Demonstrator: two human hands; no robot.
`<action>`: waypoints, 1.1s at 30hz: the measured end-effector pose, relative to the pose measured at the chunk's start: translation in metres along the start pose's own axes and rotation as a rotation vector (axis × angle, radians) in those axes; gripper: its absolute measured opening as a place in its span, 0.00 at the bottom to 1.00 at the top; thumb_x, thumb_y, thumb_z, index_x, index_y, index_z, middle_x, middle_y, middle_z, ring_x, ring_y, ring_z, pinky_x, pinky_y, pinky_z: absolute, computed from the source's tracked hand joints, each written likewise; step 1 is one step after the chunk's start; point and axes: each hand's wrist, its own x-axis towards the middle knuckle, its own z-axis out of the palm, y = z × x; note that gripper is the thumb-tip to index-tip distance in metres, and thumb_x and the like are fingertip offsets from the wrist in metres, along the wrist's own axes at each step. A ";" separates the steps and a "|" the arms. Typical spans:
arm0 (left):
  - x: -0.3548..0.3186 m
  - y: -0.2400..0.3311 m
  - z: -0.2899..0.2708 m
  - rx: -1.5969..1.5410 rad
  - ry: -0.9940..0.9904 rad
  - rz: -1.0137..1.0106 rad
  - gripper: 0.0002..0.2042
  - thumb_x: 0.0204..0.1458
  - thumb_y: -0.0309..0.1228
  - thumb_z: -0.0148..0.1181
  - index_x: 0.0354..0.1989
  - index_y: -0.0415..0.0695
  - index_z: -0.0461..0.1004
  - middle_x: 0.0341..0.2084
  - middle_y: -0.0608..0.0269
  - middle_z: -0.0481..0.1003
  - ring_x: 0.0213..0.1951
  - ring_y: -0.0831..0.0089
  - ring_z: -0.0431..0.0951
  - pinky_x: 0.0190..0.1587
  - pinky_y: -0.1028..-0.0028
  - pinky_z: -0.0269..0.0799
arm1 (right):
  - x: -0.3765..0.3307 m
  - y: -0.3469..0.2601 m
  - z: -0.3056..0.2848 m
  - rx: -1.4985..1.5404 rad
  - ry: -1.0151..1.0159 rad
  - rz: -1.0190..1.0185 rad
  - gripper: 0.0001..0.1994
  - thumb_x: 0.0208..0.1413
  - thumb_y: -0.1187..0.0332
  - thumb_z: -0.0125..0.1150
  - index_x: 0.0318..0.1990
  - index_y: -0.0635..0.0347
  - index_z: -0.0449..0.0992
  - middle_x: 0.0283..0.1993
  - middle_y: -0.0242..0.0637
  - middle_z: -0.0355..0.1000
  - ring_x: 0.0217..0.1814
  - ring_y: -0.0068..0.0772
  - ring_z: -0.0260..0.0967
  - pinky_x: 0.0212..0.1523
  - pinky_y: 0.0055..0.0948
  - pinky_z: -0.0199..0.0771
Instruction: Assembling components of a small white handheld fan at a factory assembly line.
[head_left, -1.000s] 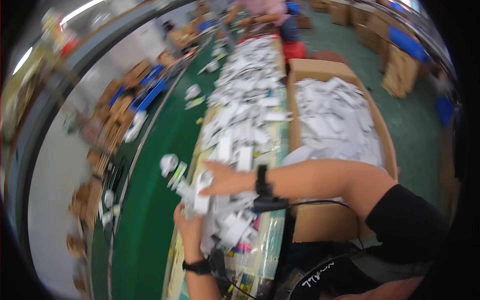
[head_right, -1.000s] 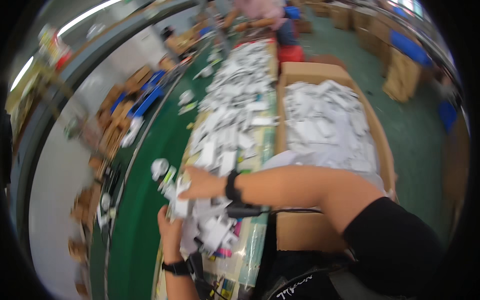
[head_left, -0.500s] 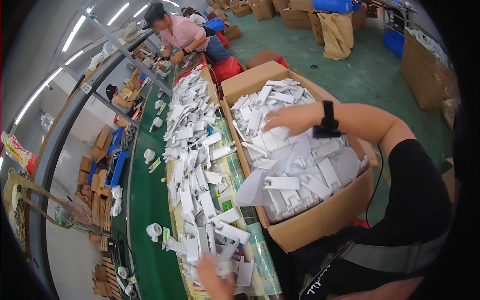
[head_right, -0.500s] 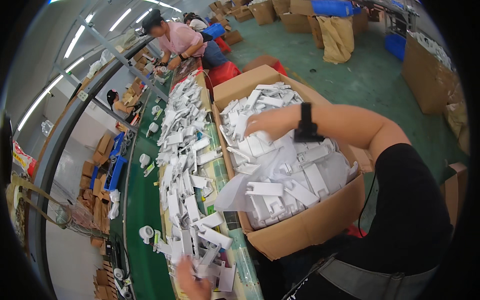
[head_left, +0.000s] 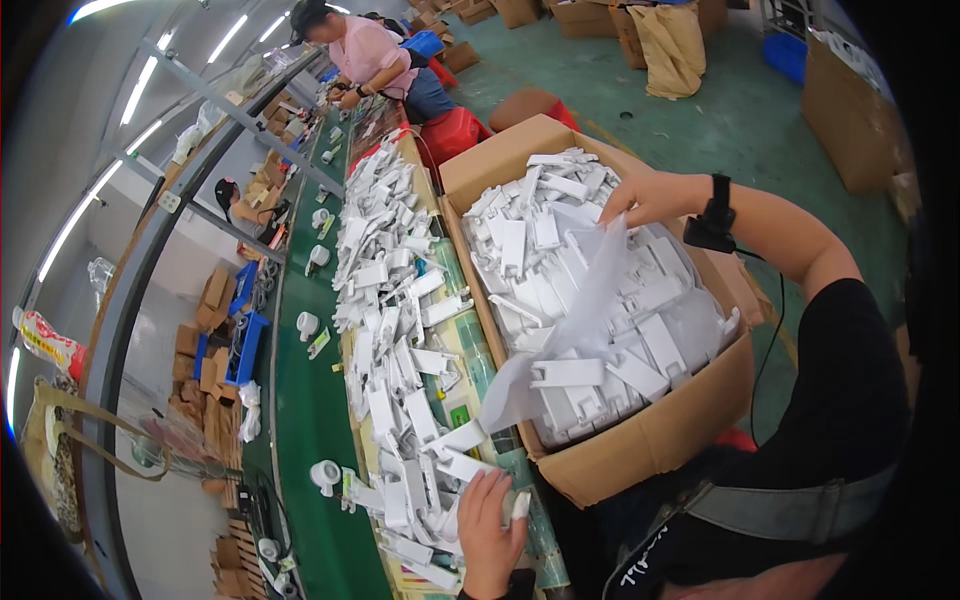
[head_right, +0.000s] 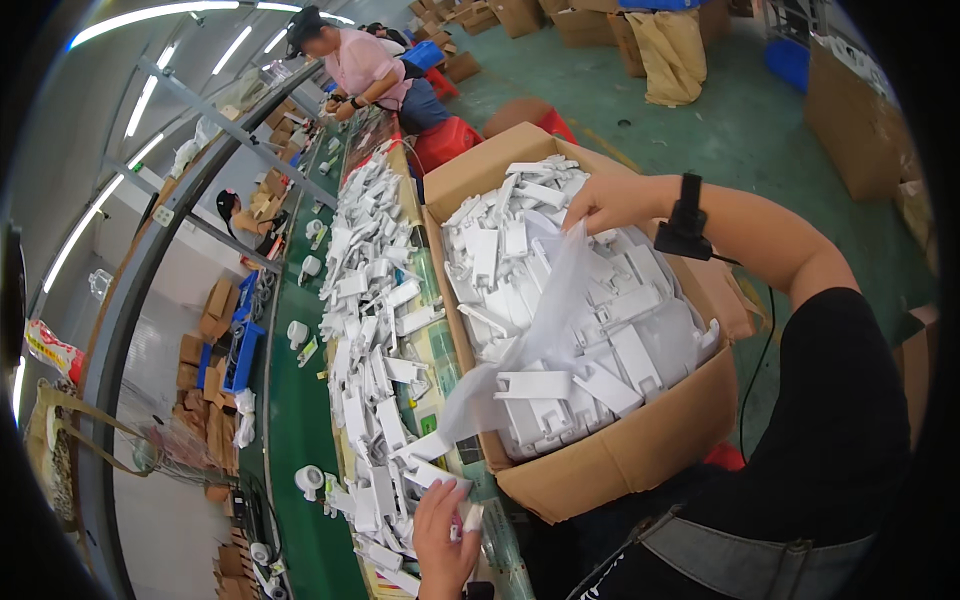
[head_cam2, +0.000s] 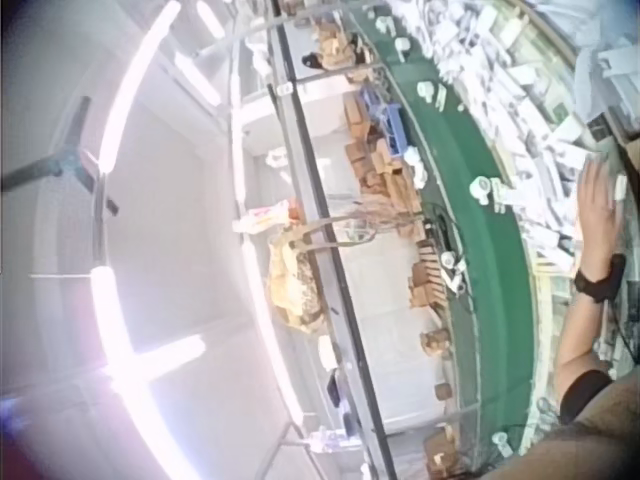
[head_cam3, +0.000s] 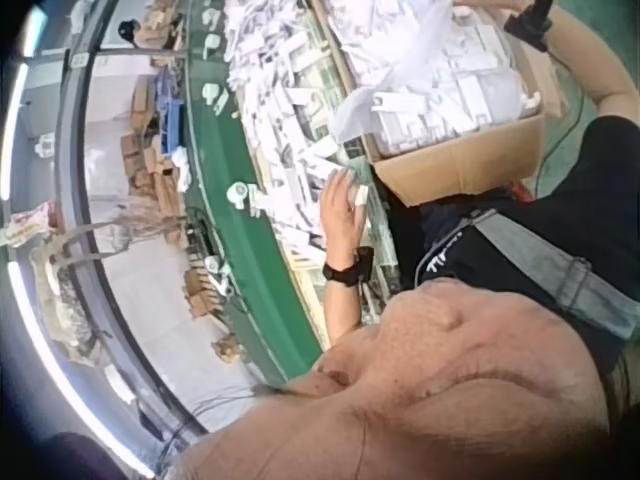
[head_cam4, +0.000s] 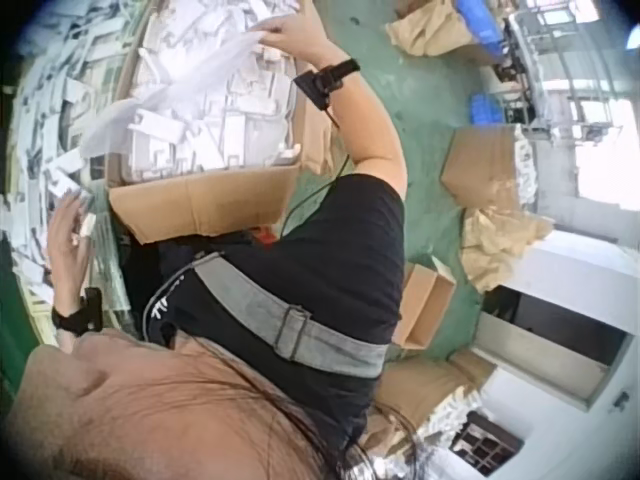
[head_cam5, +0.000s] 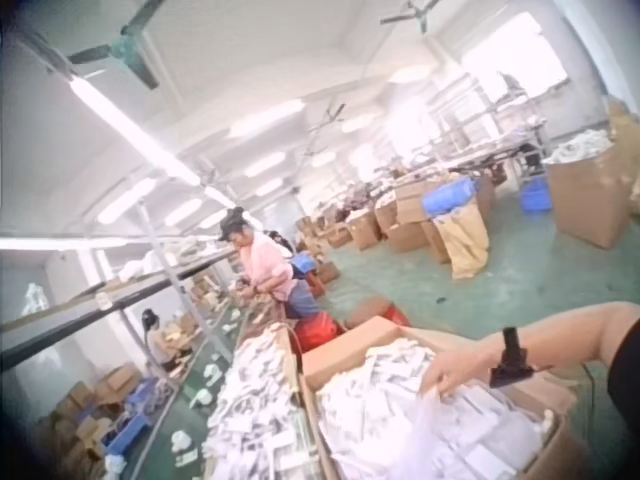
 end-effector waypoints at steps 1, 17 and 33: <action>0.014 0.003 0.004 -0.008 0.000 0.004 0.23 0.44 0.28 0.58 0.50 0.33 0.63 0.51 0.44 0.65 0.54 0.47 0.64 0.56 0.57 0.58 | -0.007 -0.010 -0.004 -0.006 -0.001 0.007 0.10 0.52 0.68 0.57 0.39 0.63 0.77 0.40 0.40 0.76 0.43 0.31 0.72 0.44 0.28 0.69; 0.122 0.039 0.073 0.049 -0.160 0.170 0.30 0.36 0.30 0.63 0.52 0.35 0.64 0.49 0.42 0.66 0.52 0.49 0.65 0.53 0.62 0.62 | 0.039 -0.091 -0.030 0.231 0.928 -0.372 0.08 0.60 0.70 0.44 0.41 0.61 0.69 0.37 0.28 0.69 0.38 0.17 0.64 0.40 0.18 0.65; 0.154 0.058 0.052 -0.752 0.678 0.078 0.17 0.47 0.28 0.57 0.46 0.37 0.68 0.40 0.53 0.73 0.46 0.60 0.71 0.50 0.65 0.65 | 0.036 -0.203 0.066 0.683 -0.095 -0.322 0.08 0.56 0.73 0.49 0.43 0.61 0.71 0.44 0.33 0.69 0.50 0.24 0.64 0.53 0.25 0.61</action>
